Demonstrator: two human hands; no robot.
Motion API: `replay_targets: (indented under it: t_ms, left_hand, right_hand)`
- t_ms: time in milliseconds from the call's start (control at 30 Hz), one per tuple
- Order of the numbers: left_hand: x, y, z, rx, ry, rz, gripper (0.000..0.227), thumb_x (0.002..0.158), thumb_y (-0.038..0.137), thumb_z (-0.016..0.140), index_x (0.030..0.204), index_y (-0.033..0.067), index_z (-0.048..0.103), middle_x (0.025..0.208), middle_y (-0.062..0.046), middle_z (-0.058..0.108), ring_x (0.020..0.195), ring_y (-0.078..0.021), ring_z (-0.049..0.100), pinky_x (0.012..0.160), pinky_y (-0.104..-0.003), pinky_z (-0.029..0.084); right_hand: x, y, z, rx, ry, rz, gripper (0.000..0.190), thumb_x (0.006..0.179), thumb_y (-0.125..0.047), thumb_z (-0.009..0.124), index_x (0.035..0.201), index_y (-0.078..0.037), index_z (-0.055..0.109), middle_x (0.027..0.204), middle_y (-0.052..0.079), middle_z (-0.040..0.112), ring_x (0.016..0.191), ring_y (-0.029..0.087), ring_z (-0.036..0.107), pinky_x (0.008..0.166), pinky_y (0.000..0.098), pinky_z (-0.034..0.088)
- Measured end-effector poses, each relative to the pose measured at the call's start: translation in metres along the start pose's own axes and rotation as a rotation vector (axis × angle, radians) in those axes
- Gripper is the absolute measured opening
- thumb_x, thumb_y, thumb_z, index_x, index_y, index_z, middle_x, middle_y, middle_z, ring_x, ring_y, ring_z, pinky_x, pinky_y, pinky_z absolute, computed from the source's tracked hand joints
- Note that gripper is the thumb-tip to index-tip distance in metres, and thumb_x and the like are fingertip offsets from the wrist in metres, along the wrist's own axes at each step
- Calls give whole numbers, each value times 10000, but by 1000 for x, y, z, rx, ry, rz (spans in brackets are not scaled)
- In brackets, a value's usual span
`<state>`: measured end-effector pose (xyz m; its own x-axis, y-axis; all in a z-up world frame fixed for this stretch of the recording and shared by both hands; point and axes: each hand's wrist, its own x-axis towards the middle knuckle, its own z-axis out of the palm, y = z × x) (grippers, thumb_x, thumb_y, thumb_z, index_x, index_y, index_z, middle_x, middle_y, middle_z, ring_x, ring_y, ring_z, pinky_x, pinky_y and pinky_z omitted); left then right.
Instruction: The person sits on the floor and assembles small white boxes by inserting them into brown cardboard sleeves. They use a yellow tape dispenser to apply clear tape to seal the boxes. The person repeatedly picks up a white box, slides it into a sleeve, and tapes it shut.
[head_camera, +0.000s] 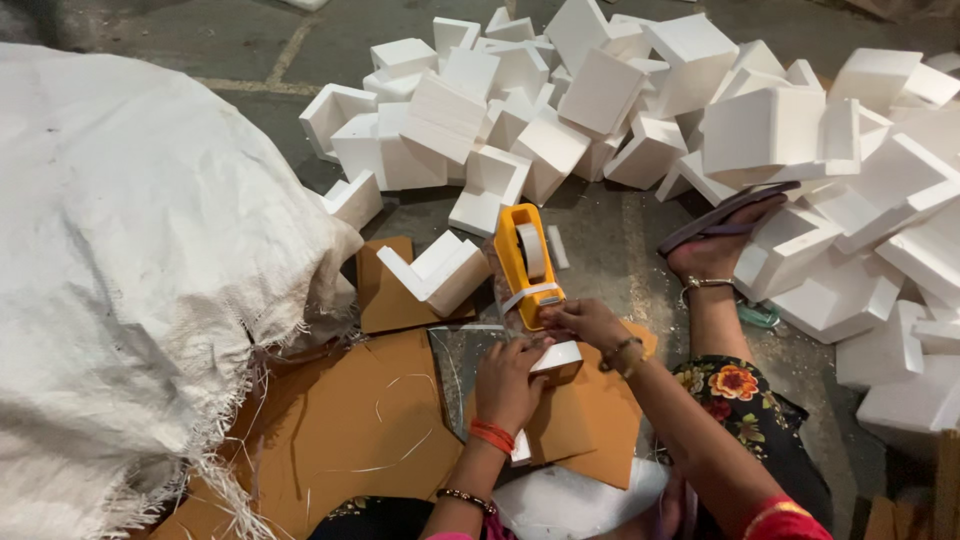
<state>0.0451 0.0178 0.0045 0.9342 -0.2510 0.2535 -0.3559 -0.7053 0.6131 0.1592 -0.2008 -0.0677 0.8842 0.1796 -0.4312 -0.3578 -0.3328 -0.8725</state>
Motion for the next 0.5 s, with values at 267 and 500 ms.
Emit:
replay_targets:
  t_ms: [267, 500]
  left_hand:
    - [-18, 7, 3, -65, 110, 158, 422, 837, 96, 719, 1241, 214, 736, 1149, -3, 714, 1092, -267, 629, 956, -431, 469]
    - [-55, 56, -17, 46, 108, 686, 298, 976, 135, 643, 1243, 225, 741, 1214, 9, 688, 1160, -213, 608, 1071, -458, 418]
  right_hand:
    - [-12, 31, -25, -382, -157, 15, 338, 965, -232, 720, 1276, -105, 754, 1110, 117, 791, 903, 150, 715, 765, 263, 598]
    - [-106, 116, -46, 662, -397, -12, 413, 982, -86, 679, 1372, -88, 544, 1297, 118, 592, 1103, 183, 635, 870, 334, 572]
